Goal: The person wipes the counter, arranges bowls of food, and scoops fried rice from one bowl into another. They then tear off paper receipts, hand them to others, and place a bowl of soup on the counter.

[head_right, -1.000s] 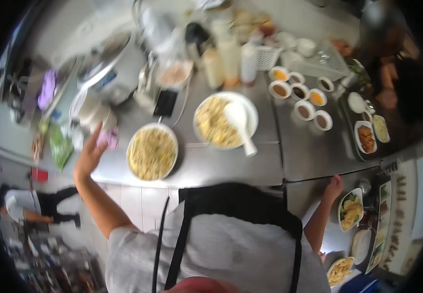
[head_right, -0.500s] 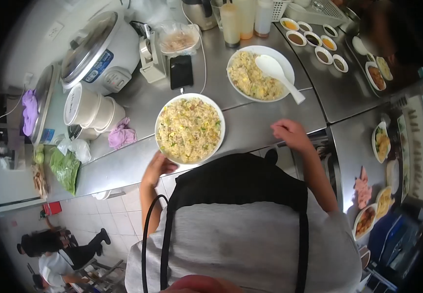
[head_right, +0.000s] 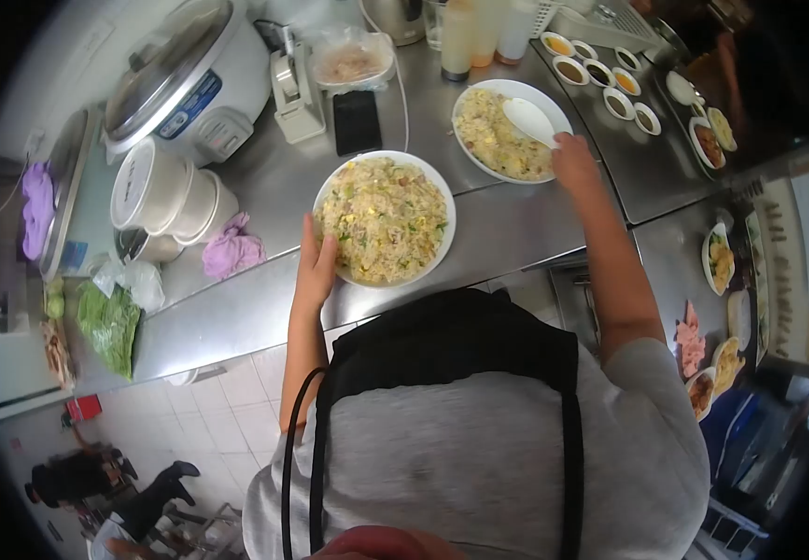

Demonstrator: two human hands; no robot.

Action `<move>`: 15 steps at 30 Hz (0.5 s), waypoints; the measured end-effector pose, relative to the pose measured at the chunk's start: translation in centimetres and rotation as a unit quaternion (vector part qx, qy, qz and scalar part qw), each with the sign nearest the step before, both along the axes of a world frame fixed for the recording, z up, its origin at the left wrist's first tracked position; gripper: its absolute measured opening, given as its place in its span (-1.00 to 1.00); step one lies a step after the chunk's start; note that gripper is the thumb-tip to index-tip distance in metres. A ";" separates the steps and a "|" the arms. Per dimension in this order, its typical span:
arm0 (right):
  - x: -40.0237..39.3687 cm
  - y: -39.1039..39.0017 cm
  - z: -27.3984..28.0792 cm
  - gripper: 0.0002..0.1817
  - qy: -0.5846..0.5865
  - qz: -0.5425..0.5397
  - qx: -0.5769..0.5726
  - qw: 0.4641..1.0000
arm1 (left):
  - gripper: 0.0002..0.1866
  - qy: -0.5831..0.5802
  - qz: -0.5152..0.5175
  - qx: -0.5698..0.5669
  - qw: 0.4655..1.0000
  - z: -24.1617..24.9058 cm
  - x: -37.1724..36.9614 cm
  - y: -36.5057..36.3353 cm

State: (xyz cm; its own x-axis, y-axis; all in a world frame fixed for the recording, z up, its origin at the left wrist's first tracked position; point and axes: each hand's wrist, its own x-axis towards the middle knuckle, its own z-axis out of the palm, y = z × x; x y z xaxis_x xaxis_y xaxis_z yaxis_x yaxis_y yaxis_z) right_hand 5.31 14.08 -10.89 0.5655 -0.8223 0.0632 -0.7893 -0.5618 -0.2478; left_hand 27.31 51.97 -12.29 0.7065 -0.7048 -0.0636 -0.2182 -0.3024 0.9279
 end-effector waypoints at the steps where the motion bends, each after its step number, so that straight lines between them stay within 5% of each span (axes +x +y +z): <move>1: -0.1 0.1 -0.2 -0.64 0.001 -0.001 0.004 1.000 | -0.34 -0.066 0.003 -0.004 0.998 -0.4 0.1 -0.2; 7: 0.6 3.0 5.4 -0.63 0.062 -0.062 -0.015 0.996 | -0.37 -0.225 -0.029 0.079 0.971 0.8 0.5 -2.0; 13: 2.3 6.0 8.9 -0.60 0.087 0.056 -0.075 0.992 | -0.32 -0.195 0.031 0.003 0.980 0.3 -0.1 -2.5; 15: 2.9 7.0 9.0 -0.59 0.141 0.145 -0.184 0.962 | -0.31 -0.187 0.043 0.000 0.981 0.3 -0.3 -2.4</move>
State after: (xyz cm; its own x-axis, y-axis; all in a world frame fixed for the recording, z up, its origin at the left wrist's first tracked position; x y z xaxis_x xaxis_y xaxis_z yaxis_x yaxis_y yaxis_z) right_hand 8.22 21.08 -1.89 0.8045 -0.5796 0.1300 -0.5936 -0.7768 0.2101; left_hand 27.02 49.57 -11.95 0.7371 -0.6419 0.2114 -0.5170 -0.3342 0.7881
